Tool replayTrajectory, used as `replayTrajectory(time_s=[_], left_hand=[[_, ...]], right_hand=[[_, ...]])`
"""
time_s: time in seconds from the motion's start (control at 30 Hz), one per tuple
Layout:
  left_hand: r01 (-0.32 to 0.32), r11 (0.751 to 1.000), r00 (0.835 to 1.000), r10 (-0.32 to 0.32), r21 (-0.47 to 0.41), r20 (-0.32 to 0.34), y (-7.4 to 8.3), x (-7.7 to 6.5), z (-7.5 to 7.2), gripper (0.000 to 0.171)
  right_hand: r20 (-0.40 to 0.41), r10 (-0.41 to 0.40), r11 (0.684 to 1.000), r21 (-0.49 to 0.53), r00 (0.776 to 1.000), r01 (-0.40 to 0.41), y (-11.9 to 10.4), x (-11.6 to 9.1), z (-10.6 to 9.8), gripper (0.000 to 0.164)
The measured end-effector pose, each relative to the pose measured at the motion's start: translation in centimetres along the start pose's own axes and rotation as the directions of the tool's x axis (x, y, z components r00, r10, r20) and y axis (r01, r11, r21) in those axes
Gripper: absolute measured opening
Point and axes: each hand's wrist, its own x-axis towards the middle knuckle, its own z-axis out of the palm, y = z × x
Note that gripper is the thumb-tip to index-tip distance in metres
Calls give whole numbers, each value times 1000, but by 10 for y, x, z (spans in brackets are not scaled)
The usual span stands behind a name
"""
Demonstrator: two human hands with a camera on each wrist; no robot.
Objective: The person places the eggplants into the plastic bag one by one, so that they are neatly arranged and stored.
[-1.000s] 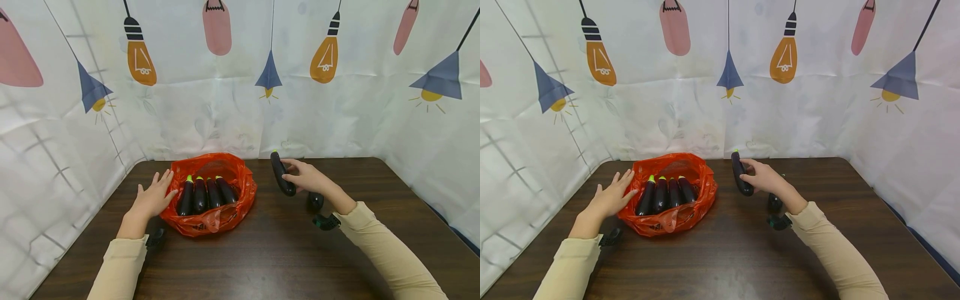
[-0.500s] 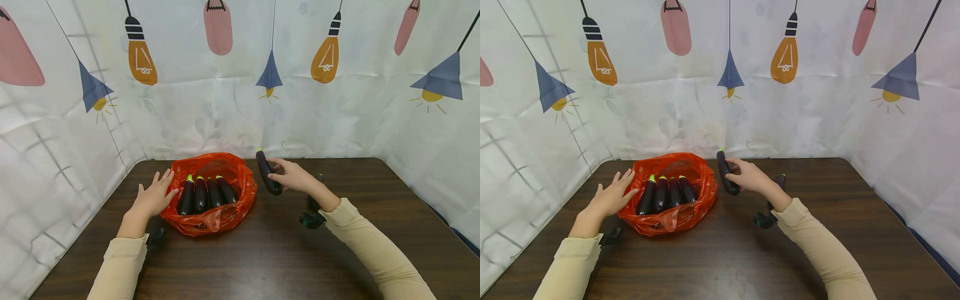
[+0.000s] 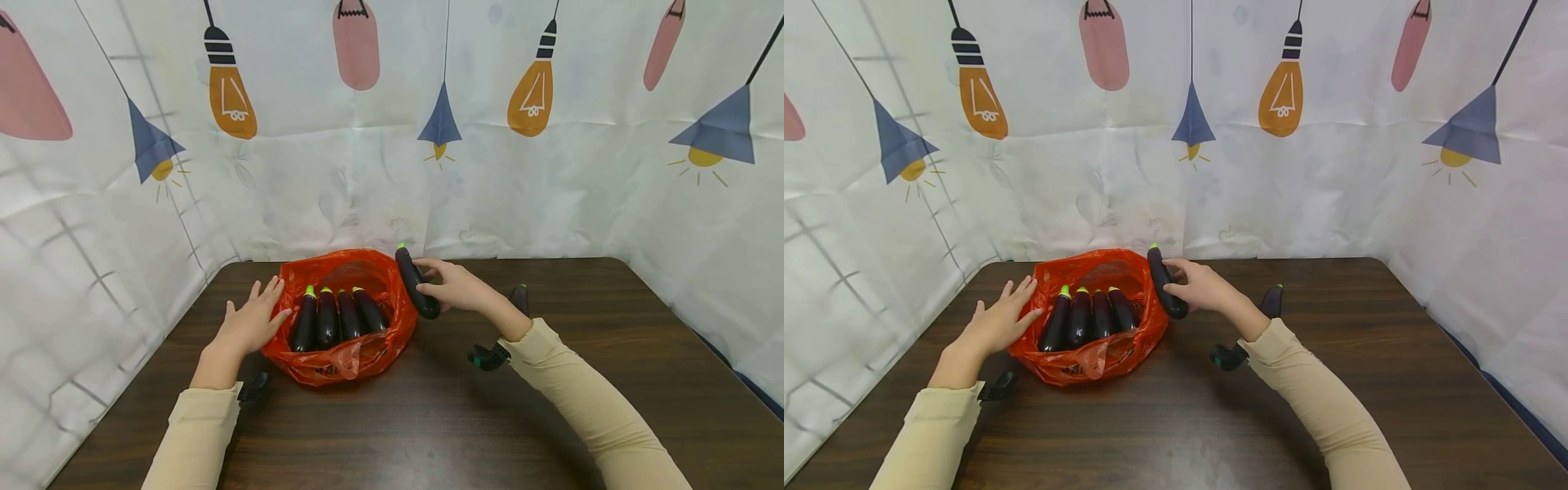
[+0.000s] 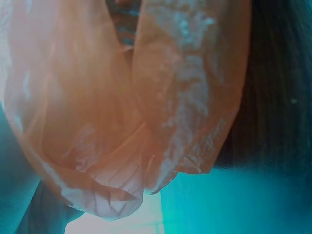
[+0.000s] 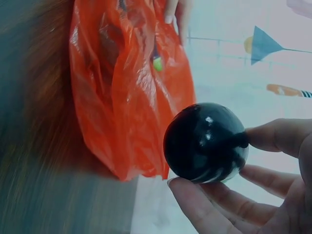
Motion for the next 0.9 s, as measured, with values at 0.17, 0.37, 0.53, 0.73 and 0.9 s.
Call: replayTrajectory(time_s=[0.17,0.37,0.53,0.73,0.9], left_hand=[[3,1000,1000,-3,1,0,0,0,1,74],[5,1000,1000,-5,-3,1,-1,0,1,75],[6,1000,1000,-6,-6,0,-2,0,0,76],[5,1000,1000,-5,-8,3,-1,0,0,76],[3,1000,1000,-3,-14,5,-1,1,0,75]], right_hand=[[11,-17,1000,13,1000,17,-1,7,5,60],[15,-31,998,55,999,30,-6,12,16,61],[17,-69,995,72,997,67,-15,17,26,61],[15,-96,995,-25,995,96,-23,27,34,59],[26,-88,995,-55,996,89,-26,32,38,58]])
